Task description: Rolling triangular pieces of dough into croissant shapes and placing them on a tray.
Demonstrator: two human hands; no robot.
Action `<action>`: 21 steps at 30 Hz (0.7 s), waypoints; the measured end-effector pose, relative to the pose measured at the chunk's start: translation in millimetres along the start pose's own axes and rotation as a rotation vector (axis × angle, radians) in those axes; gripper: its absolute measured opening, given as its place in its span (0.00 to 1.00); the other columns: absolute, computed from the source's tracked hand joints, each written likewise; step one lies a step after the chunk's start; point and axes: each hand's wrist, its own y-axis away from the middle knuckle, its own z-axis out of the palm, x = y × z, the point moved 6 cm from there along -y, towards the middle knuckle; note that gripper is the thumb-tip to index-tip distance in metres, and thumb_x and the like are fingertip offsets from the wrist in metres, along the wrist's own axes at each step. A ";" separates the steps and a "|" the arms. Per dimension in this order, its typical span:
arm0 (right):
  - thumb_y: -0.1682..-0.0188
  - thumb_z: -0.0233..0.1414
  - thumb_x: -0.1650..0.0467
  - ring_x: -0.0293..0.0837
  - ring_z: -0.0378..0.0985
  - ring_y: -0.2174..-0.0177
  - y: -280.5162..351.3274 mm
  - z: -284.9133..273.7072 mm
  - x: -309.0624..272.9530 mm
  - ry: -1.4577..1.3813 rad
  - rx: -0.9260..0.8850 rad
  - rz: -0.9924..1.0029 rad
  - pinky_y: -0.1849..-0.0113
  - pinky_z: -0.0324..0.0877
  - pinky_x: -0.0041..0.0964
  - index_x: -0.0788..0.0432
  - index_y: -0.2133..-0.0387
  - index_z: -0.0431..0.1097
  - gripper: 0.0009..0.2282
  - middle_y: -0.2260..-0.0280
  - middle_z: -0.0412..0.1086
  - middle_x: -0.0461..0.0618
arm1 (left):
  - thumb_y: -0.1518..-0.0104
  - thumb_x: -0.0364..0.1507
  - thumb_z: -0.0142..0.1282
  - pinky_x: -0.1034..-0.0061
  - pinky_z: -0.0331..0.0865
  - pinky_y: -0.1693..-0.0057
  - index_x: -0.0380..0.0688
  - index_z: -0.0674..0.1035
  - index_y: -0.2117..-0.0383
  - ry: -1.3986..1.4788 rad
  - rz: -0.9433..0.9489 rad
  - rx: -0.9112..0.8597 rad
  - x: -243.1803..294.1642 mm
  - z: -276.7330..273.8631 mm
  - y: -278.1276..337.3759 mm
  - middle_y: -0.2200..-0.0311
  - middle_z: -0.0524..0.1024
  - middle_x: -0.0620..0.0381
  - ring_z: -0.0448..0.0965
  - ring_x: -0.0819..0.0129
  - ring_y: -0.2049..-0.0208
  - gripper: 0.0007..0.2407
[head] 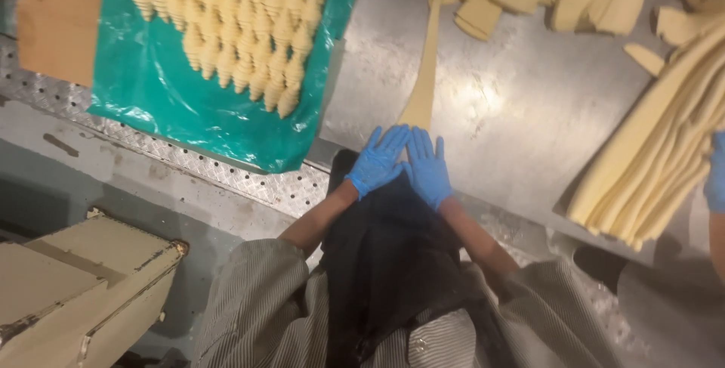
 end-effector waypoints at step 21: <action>0.44 0.48 0.63 0.63 0.43 0.31 -11.1 -5.3 22.9 -0.138 0.045 0.126 0.35 0.36 0.69 0.68 0.31 0.48 0.32 0.29 0.44 0.64 | 0.42 0.37 0.50 0.53 0.36 0.26 0.40 0.58 0.29 -0.165 0.064 -0.100 2.3 5.0 -27.5 0.27 0.53 0.50 0.47 0.59 0.26 0.33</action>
